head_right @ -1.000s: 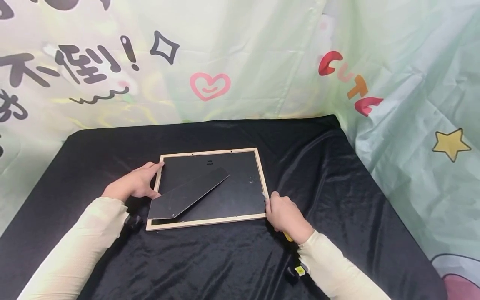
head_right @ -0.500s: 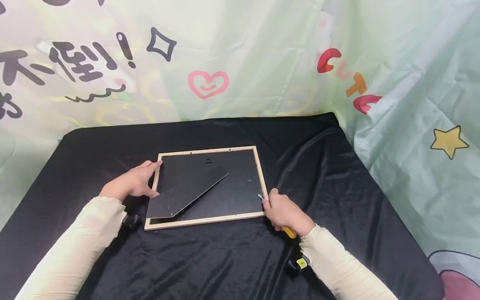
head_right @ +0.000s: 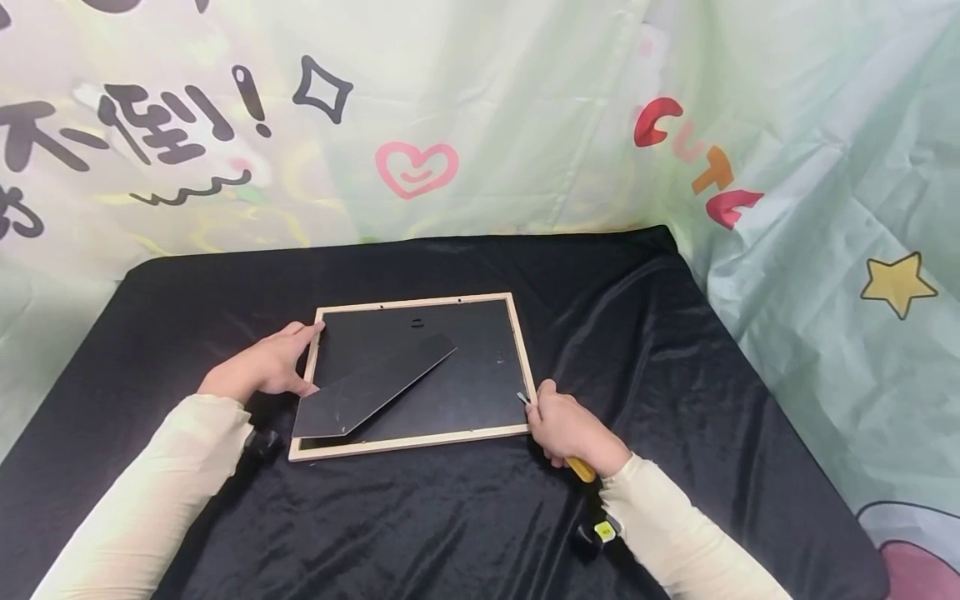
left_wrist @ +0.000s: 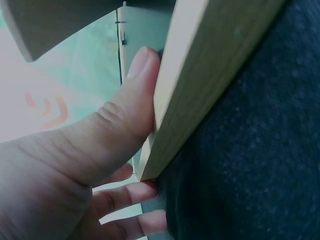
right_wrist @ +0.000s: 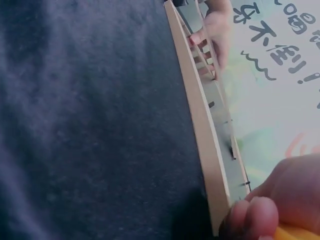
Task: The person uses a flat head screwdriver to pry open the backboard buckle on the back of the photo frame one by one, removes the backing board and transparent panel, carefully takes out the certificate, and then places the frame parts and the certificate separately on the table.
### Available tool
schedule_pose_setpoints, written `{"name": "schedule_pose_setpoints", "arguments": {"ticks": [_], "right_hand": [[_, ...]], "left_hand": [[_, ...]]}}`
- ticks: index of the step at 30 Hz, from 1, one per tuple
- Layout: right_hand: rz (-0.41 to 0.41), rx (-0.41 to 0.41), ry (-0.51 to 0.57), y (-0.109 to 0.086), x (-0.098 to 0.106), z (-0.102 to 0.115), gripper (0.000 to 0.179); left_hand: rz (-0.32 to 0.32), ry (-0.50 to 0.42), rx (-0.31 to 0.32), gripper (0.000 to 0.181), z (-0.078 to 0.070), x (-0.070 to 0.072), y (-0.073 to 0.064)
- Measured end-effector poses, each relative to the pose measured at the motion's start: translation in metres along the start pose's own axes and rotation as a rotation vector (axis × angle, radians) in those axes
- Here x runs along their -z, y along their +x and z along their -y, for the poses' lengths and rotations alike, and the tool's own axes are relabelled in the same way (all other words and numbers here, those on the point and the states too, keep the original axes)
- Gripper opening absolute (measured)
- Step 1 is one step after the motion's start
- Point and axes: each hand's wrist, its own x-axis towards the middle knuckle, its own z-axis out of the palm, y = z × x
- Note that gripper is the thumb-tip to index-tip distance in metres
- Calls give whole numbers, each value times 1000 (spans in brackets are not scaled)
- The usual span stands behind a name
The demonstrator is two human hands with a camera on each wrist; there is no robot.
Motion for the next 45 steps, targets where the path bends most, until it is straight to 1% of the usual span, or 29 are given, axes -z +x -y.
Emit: {"name": "schedule_pose_setpoints", "arguments": {"ticks": [6,10,13,18,22,27,29,32,34,36,38,42,45], "right_hand": [[-33,-20,-3,-1,-5,1,10],[-46,-10,-6,0,-8,1,10],[-56,-15,22,0,-10,-1,11],[-75,-50,98,-2,-12,-4,11],[-82,-62,101,-1,-13,-4,12],[-100,-74,11,1,-10,1,15],[-111,-85,-63,3,-9,4,17],[-141,-96,-208,5,-8,6,20],[-166,-78,-301,7,-7,8,21],[-204,-43,-369,8,-8,8,20],[-232,6,-400,8,-9,8,20],[-275,90,-417,9,-12,6,19],[-297,111,-402,9,-15,4,19]], "left_hand": [[2,8,-9,105,0,1,-1],[-2,17,-5,105,0,1,-2],[-1,16,-1,105,0,2,-3],[-1,20,-5,105,0,3,-2],[-3,26,-11,104,0,3,-3],[-2,21,-15,104,-1,1,-1],[0,19,-19,104,-2,0,-1],[2,17,-19,104,-3,-1,0],[-1,19,-13,105,-3,-1,1],[-3,19,-8,105,-3,-1,2],[-3,19,-3,105,-3,0,2],[5,22,4,105,-2,0,1],[5,21,7,105,0,-1,2]]}}
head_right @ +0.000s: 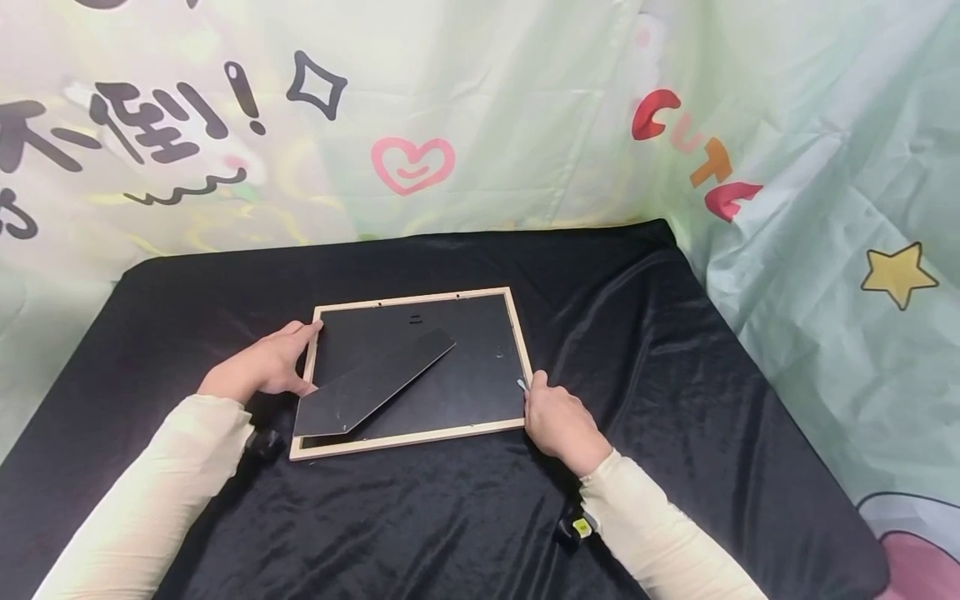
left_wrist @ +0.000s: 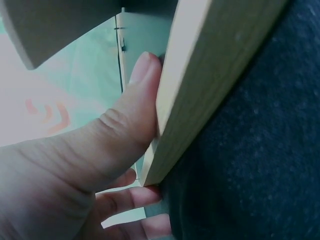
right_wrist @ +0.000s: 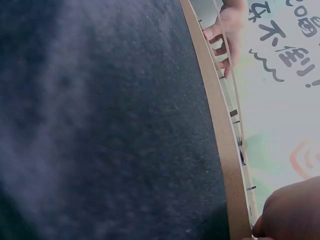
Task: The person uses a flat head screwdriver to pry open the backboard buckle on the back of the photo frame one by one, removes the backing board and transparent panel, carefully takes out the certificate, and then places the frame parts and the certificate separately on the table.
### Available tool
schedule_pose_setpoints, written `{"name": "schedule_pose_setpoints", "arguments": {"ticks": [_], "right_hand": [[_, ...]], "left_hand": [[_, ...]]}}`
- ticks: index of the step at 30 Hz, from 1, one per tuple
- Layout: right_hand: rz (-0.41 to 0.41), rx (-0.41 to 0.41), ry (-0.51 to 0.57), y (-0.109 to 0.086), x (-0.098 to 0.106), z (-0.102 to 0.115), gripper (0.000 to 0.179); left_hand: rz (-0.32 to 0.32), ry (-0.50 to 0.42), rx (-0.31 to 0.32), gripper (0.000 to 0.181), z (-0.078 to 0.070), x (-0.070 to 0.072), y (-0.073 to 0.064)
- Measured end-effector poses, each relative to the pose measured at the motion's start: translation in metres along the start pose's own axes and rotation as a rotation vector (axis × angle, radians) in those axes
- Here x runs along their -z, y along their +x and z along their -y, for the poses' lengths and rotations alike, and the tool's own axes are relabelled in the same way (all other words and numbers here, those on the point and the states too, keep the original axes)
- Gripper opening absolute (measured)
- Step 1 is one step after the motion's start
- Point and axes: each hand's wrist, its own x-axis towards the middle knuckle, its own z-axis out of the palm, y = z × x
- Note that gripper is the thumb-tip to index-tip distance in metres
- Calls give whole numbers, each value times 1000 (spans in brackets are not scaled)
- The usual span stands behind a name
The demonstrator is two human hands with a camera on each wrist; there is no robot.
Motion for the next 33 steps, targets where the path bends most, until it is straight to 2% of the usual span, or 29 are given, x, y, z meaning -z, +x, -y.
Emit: {"name": "schedule_pose_setpoints", "arguments": {"ticks": [6,9,13,17,23,33], "right_hand": [[0,-33,55,-1,-3,-1,17],[51,-73,67,1,-2,0,18],[140,-172,21,7,5,4,22],[135,-226,-55,12,10,6,28],[128,-215,-79,12,10,5,29],[103,-143,-91,14,9,5,28]], "left_hand": [[-3,4,6,106,2,0,-1],[0,5,9,106,2,0,-2],[6,1,5,105,1,-1,-1],[-1,-8,6,105,-2,-4,0],[-10,1,1,106,-3,-5,1],[1,-2,9,105,0,1,-3]]}}
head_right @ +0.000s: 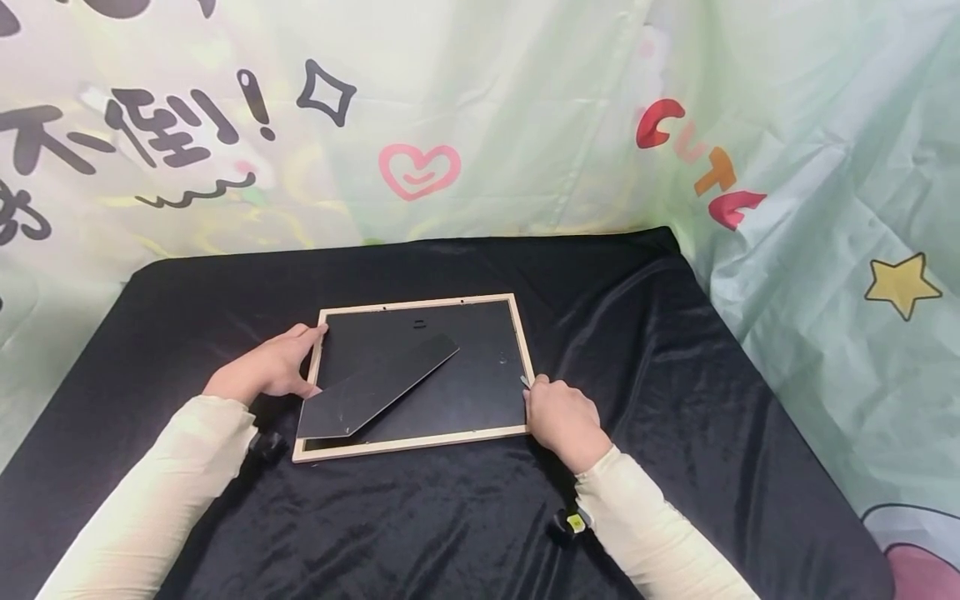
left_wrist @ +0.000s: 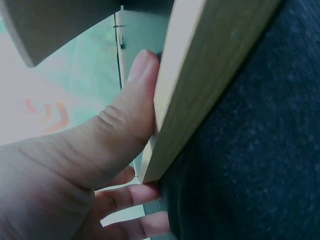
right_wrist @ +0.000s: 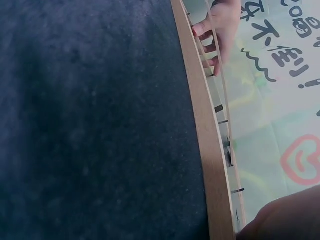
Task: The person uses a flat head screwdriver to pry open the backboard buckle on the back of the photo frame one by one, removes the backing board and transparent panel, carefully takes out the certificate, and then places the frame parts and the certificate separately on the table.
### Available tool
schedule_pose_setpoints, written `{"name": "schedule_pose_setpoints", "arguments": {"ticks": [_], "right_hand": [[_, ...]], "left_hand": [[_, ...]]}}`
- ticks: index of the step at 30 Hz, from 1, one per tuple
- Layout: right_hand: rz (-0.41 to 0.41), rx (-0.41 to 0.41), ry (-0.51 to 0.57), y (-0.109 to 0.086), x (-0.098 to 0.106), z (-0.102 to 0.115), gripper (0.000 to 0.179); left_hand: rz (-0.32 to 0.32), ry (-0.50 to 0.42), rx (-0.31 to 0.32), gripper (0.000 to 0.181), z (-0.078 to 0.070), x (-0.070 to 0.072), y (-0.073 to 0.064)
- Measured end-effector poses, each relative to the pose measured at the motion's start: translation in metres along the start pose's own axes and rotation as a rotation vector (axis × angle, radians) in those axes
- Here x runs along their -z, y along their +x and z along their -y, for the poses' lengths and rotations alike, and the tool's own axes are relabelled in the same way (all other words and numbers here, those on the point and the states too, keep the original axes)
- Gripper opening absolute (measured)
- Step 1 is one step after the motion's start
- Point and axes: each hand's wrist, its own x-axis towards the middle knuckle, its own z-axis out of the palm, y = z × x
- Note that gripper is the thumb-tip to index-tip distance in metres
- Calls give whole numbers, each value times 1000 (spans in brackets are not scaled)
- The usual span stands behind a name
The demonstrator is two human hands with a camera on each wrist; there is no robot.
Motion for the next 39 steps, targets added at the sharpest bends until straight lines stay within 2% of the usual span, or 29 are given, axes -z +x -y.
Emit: {"name": "schedule_pose_setpoints", "arguments": {"ticks": [5,10,17,20,24,29,33,39], "right_hand": [[-7,39,-20,1,-2,-2,26],[-14,43,50,2,-2,-7,26],[132,30,395,3,-3,-22,32],[176,-7,519,5,0,-30,33],[253,-69,708,8,4,-40,26],[357,-117,919,20,14,-52,22],[376,-119,950,32,21,-65,24],[307,-100,824,37,28,-81,26]], "left_hand": [[2,3,5,105,0,-1,0],[-4,6,6,105,0,-1,-1],[-10,8,1,105,3,0,-1],[-9,1,-10,104,3,-1,1],[-4,-5,-8,104,3,-2,3],[2,0,-1,104,3,0,3],[-5,4,-3,104,2,0,2],[-20,-3,-12,104,2,-1,1]]}}
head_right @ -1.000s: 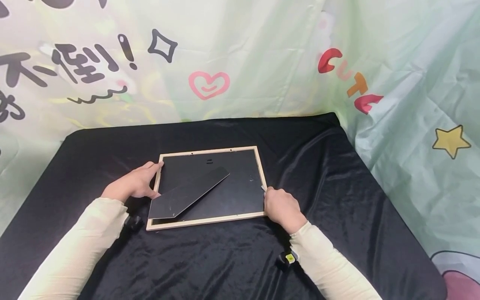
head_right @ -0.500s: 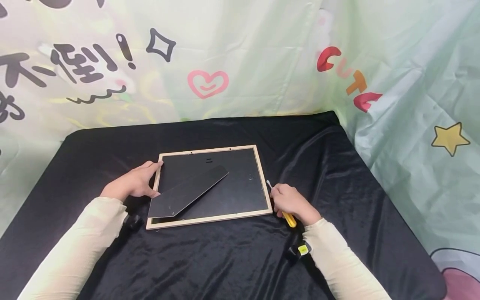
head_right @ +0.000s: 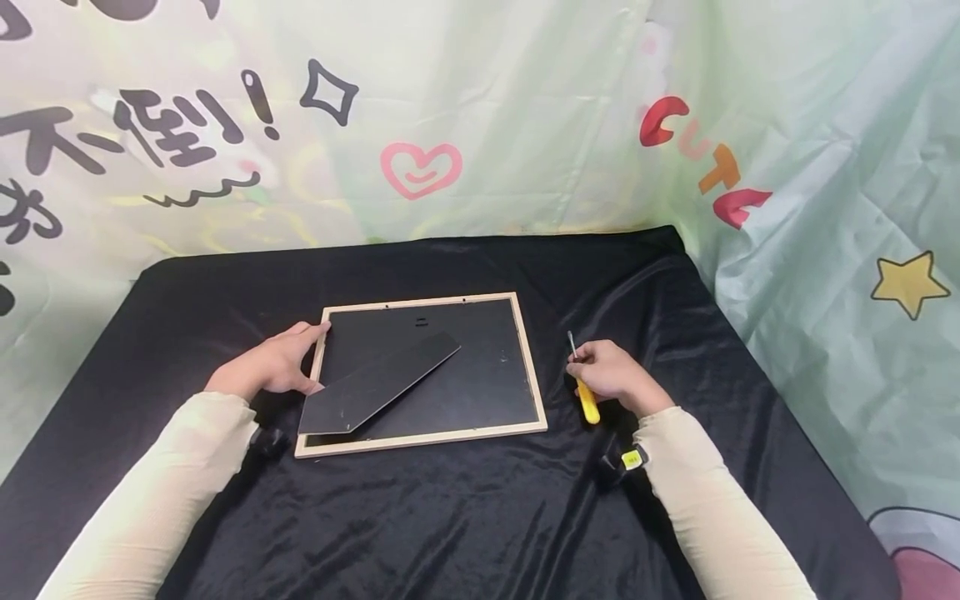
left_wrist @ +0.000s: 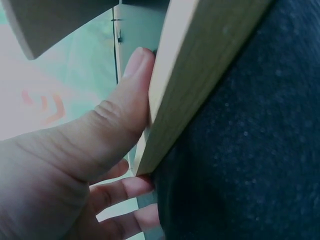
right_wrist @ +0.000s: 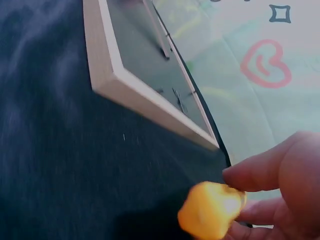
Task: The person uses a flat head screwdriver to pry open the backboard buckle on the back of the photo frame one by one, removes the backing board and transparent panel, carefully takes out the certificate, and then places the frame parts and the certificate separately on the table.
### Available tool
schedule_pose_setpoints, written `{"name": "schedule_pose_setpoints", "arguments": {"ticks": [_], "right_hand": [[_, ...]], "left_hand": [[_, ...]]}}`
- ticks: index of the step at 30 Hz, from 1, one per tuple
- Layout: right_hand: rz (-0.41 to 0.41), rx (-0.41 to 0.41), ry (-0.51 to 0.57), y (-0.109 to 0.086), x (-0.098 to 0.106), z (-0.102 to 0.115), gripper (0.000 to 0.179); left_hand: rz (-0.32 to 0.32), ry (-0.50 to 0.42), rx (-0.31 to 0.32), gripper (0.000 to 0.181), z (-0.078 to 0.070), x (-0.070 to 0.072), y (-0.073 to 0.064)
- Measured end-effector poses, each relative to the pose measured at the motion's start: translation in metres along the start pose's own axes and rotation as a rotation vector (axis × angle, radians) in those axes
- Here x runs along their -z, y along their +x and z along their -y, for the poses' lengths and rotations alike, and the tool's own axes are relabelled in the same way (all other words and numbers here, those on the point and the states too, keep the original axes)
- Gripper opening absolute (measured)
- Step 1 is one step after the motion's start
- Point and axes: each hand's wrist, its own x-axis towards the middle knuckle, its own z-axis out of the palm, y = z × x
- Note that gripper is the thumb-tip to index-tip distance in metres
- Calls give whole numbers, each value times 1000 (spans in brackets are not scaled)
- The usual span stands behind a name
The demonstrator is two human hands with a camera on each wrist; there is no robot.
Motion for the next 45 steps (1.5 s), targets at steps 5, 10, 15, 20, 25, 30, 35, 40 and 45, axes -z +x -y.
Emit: {"name": "schedule_pose_setpoints", "arguments": {"ticks": [5,10,15,20,25,30,35,40,45], "right_hand": [[-74,-22,-122,-9,11,-9,29],[-154,-27,-250,-16,17,-18,34],[-211,33,-462,-17,17,-20,36],[-243,53,-586,-19,19,-19,41],[-241,105,-623,-16,24,-3,44],[-129,254,-556,0,22,14,32],[74,304,-323,28,8,31,25],[198,336,-177,53,-20,49,27],[145,477,-335,68,-57,71,26]], "left_hand": [[3,-11,2,103,1,0,-1],[-4,-16,-10,103,1,-1,0],[-14,-13,-21,102,2,0,-1],[-22,13,-50,96,1,-1,-1],[-28,37,-73,89,4,-5,-7],[-48,44,-91,82,5,-7,-13],[-69,29,-92,72,6,-7,-15],[-75,43,-99,68,5,-6,-14],[-78,51,-102,66,6,-4,-15]]}}
